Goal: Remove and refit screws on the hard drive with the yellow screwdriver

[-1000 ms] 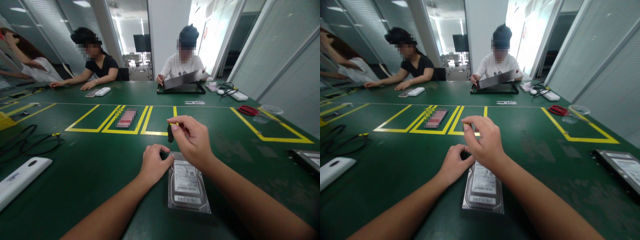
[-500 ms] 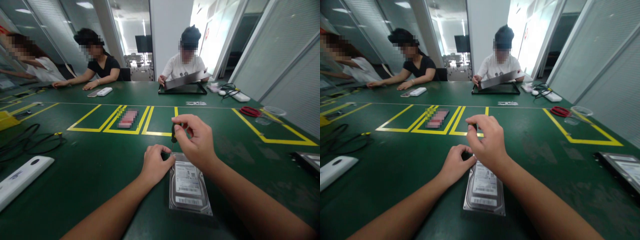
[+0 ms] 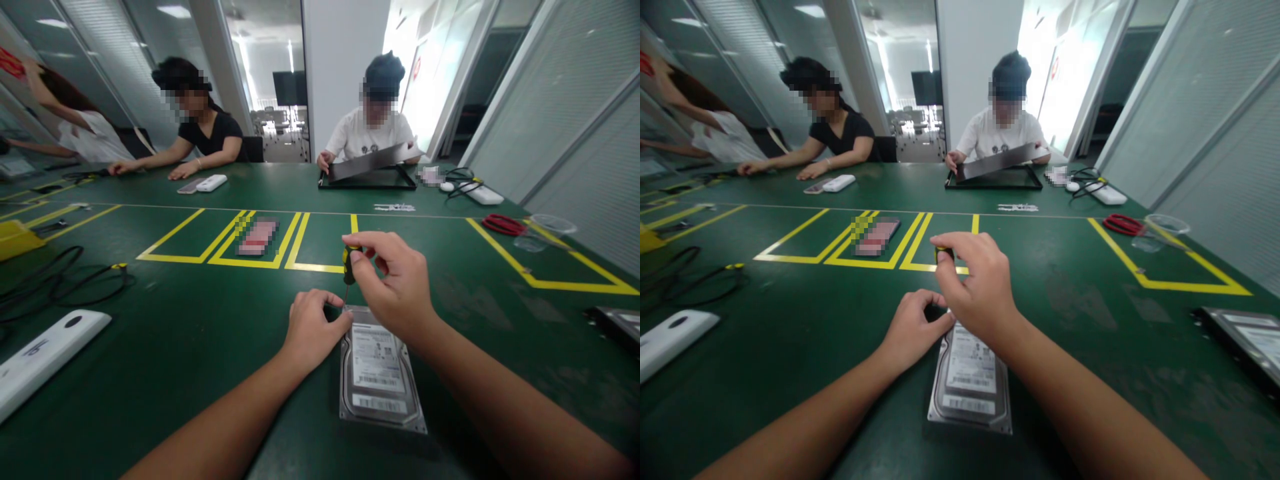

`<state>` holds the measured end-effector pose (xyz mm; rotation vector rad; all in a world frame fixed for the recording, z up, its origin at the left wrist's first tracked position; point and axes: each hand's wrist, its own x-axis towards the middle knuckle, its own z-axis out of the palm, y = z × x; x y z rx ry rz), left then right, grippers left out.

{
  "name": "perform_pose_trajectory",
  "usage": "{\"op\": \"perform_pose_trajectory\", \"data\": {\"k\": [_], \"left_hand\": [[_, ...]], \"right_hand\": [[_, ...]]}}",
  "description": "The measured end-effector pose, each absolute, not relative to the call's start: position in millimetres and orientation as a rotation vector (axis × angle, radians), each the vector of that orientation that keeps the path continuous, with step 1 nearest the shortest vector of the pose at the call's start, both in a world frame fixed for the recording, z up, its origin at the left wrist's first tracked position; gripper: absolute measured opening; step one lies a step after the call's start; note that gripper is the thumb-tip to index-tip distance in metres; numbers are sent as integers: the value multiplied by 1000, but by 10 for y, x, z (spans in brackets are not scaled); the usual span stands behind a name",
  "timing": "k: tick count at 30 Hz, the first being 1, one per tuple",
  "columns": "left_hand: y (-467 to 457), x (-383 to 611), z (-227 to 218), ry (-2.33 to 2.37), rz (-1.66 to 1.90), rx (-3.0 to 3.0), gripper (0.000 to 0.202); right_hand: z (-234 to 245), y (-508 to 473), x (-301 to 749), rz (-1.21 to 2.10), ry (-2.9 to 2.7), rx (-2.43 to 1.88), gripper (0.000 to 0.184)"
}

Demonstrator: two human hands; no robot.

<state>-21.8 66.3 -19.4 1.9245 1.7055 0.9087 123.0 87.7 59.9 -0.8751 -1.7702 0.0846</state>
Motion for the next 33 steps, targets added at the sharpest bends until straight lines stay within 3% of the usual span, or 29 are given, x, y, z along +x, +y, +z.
{"op": "perform_pose_trajectory", "data": {"k": [21, 27, 33], "left_hand": [[667, -217, -218, 1706, 918, 1920, 16], [665, -213, -213, 1709, 918, 1916, 16], [659, -216, -200, 1707, 914, 1915, 15]], "right_hand": [[616, 922, 1232, 53, -1783, -814, 11], [614, 899, 1244, 78, -1784, -832, 20], [610, 928, 1234, 58, -1800, -789, 15]]}}
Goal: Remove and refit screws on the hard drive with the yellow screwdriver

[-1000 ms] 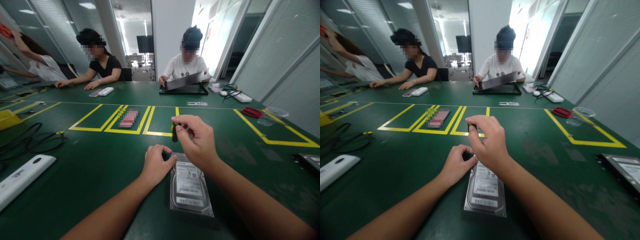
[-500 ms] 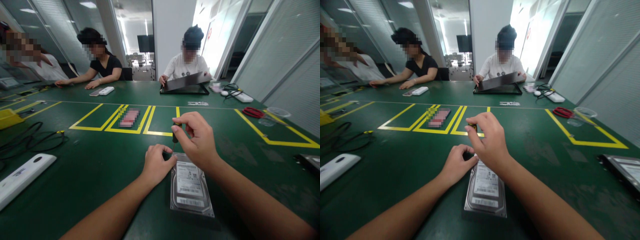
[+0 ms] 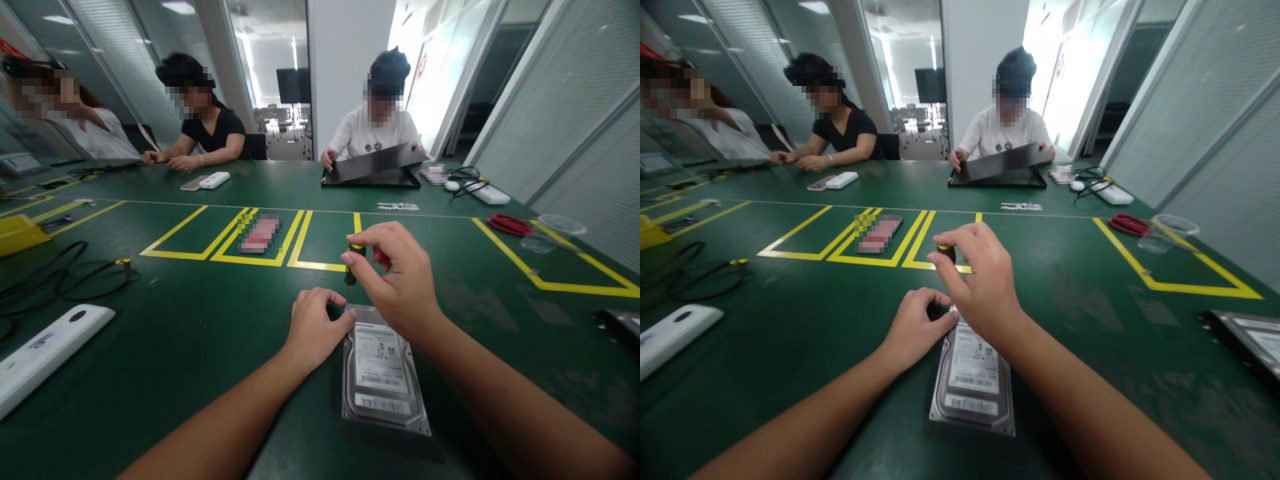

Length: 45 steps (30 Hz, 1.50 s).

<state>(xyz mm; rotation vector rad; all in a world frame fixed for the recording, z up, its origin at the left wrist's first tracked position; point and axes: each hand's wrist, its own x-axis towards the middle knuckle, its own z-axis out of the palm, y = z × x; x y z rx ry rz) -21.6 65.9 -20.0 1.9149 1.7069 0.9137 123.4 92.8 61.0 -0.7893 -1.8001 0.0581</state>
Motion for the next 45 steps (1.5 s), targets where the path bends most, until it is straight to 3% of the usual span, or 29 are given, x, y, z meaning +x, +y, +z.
{"op": "perform_pose_trajectory", "data": {"k": [16, 45], "left_hand": [[666, -218, -212, 1708, 916, 1904, 16], [660, -213, -197, 1716, 896, 1912, 17]], "right_hand": [[611, 906, 1235, 36, -1772, -799, 8], [590, 884, 1230, 87, -1770, -846, 15]]}}
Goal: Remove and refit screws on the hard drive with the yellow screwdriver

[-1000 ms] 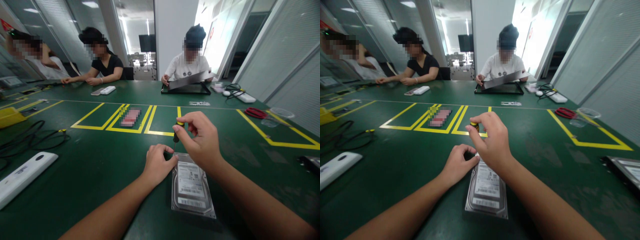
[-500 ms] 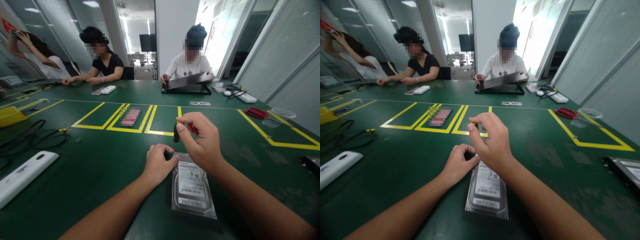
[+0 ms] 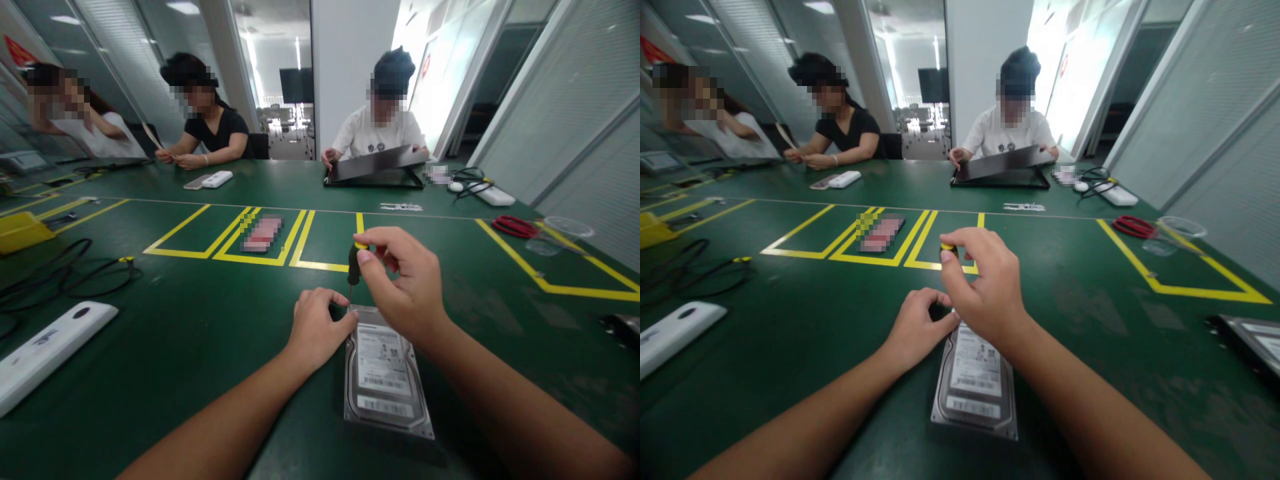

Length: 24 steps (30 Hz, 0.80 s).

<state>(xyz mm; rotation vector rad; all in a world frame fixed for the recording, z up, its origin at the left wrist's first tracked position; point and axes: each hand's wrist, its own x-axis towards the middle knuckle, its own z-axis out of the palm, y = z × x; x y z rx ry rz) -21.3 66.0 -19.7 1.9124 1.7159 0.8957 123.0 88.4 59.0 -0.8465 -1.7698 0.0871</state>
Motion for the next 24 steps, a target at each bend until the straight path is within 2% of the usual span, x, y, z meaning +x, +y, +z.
{"op": "perform_pose_trajectory", "data": {"k": [24], "left_hand": [[658, -215, -199, 1726, 887, 1901, 16]], "right_hand": [[601, 914, 1237, 45, -1770, -855, 8]]}}
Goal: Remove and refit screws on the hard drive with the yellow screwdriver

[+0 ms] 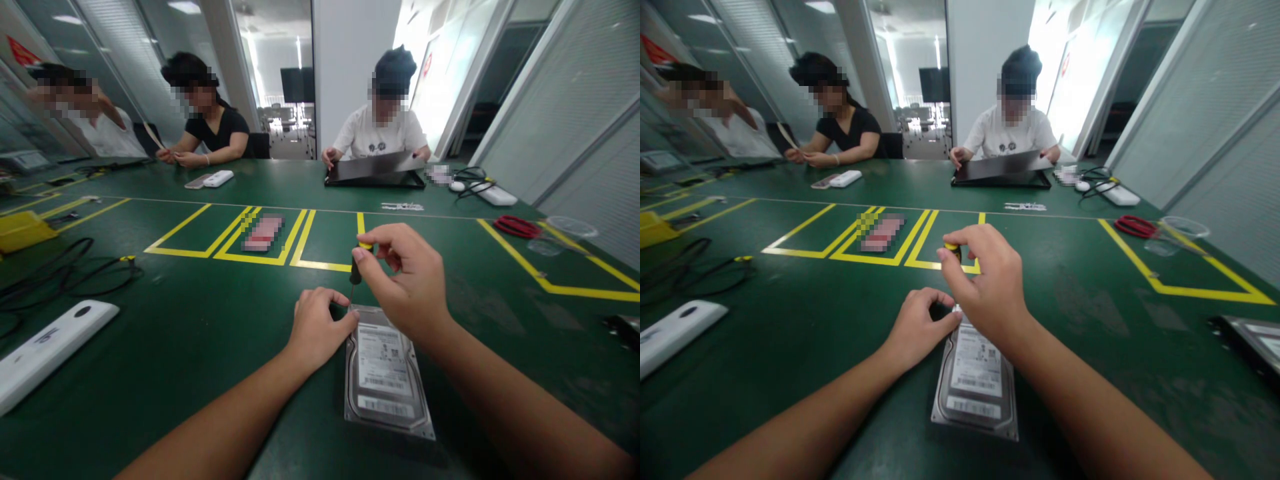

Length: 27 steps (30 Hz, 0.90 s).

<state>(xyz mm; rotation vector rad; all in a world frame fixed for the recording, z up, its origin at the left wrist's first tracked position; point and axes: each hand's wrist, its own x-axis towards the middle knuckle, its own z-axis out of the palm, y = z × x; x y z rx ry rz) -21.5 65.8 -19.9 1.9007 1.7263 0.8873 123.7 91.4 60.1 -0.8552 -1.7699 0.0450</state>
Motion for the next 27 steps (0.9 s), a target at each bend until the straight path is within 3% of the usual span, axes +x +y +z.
{"op": "perform_pose_trajectory", "data": {"k": [13, 22, 27], "left_hand": [[658, -212, -195, 1716, 901, 1894, 15], [661, -214, -190, 1721, 877, 1901, 16], [660, -218, -195, 1719, 883, 1899, 16]], "right_hand": [[609, 910, 1229, 29, -1767, -857, 10], [613, 880, 1240, 66, -1782, -886, 20], [607, 908, 1224, 49, -1790, -858, 15]]}}
